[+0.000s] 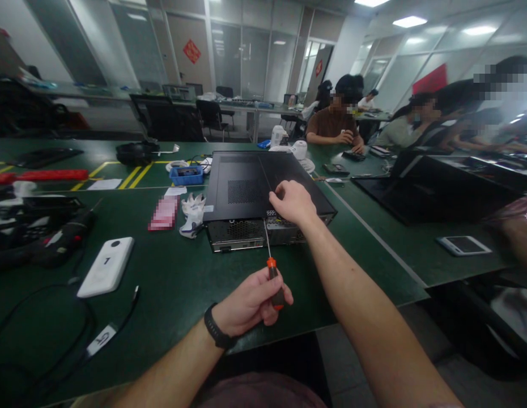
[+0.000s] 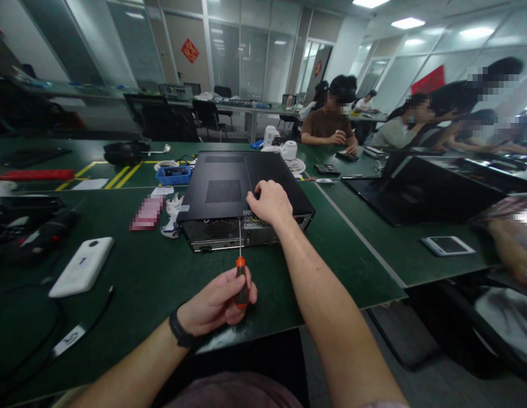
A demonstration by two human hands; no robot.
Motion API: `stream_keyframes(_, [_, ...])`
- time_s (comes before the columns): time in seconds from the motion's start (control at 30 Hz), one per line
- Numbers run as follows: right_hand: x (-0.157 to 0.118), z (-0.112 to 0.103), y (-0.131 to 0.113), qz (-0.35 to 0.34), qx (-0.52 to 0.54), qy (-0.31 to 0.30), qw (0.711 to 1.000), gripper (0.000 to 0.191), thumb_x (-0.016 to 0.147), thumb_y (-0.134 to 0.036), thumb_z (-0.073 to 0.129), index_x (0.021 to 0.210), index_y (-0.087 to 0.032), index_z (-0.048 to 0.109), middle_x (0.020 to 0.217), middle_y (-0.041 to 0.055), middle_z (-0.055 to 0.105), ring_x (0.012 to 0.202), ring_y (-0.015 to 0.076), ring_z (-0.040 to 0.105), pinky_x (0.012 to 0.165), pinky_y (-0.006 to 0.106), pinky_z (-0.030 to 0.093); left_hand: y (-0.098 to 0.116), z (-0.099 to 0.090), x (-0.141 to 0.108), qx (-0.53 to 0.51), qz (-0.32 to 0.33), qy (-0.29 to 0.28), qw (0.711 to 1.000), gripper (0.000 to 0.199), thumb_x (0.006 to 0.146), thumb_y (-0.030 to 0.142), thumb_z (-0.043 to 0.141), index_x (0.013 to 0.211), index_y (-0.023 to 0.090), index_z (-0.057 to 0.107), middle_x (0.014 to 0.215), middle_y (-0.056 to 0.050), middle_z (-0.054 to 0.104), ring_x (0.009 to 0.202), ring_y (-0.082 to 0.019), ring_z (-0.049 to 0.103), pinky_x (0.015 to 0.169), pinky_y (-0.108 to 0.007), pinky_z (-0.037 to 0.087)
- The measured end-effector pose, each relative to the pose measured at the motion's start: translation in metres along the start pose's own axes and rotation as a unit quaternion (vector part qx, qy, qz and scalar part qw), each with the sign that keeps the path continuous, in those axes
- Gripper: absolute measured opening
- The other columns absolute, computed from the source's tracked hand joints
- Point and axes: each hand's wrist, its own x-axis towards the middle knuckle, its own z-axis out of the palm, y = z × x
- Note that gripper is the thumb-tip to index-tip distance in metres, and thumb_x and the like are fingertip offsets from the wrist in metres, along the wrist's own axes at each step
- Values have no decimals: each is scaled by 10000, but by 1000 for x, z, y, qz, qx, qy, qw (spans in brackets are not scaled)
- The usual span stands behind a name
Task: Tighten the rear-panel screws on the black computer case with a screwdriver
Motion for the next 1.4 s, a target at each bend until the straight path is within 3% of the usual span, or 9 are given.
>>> stream_keyframes(0.07, [0, 1, 0, 1, 0, 1, 1000, 252, 935, -456, 571, 898, -226, 666, 990, 109, 685, 935, 270, 623, 827, 393, 493, -2, -1, 1, 2, 4, -9, 1000, 368, 908, 486, 745, 932, 199, 515, 805, -6, 714, 367, -23, 421, 380, -164, 383])
stream_keyframes(0.27, [0, 3, 1, -2, 1, 0, 1000, 254, 937, -460, 561, 903, -232, 667, 1003, 108, 683, 945, 274, 622, 827, 395, 492, 4, -5, -6, -50, -8, -39, 998, 370, 939, 391, 715, 1173, 112, 647, 920, -78, 727, 528, -77, 610, 507, -213, 520])
stream_keyframes(0.43, [0, 3, 1, -2, 1, 4, 1000, 257, 942, -458, 556, 897, -232, 668, 1003, 107, 685, 956, 276, 624, 836, 396, 491, 10, -8, -7, -43, -8, -49, 998, 263, 912, 337, 758, 1023, 132, 638, 898, -53, 722, 495, -48, 577, 477, -176, 494])
stream_keyframes(0.6, [0, 3, 1, 7, 0, 5, 1000, 266, 940, -461, 563, 893, -223, 673, 999, 106, 691, 946, 268, 631, 828, 382, 494, 15, -11, 7, -1, -26, -101, 995, 364, 881, 431, 790, 921, 179, 530, 836, -43, 749, 448, -80, 603, 438, -186, 515])
stream_keyframes(0.83, [1, 3, 0, 14, 4, 10, 1000, 251, 932, -453, 574, 868, -229, 667, 969, 101, 691, 917, 269, 632, 807, 390, 491, 29, -18, 21, -33, -101, -195, 975, 448, 873, 357, 809, 1200, 85, 669, 1010, -121, 757, 711, -149, 750, 671, -252, 626])
stream_keyframes(0.97, [2, 5, 3, 12, 8, 14, 1000, 263, 936, -464, 566, 842, -233, 650, 956, 97, 687, 897, 262, 620, 794, 394, 478, 20, -29, 18, -68, -78, -193, 976, 335, 886, 302, 792, 1119, 81, 699, 1008, -132, 761, 752, -154, 756, 664, -235, 625])
stream_keyframes(1.1, [3, 7, 5, 14, 13, 15, 1000, 276, 940, -474, 560, 822, -235, 632, 941, 92, 683, 867, 249, 603, 782, 395, 460, 6, -36, 15, -88, -83, -205, 971, 264, 953, 368, 714, 1058, 141, 629, 1048, -145, 776, 708, -158, 763, 629, -246, 626])
stream_keyframes(1.27, [2, 6, 4, 15, 23, 16, 1000, 270, 937, -463, 569, 801, -235, 619, 916, 89, 673, 837, 240, 588, 761, 392, 441, -4, -39, 17, -104, -63, -211, 970, 270, 946, 380, 723, 1094, 201, 586, 974, -98, 780, 640, -145, 745, 552, -209, 592])
stream_keyframes(1.4, [1, 4, 3, 14, 28, 22, 999, 268, 931, -458, 579, 785, -235, 613, 894, 87, 665, 827, 240, 584, 752, 391, 438, -2, -37, 15, -100, -82, -186, 974, 370, 938, 394, 732, 1199, 141, 659, 961, -101, 758, 662, -128, 730, 584, -207, 597])
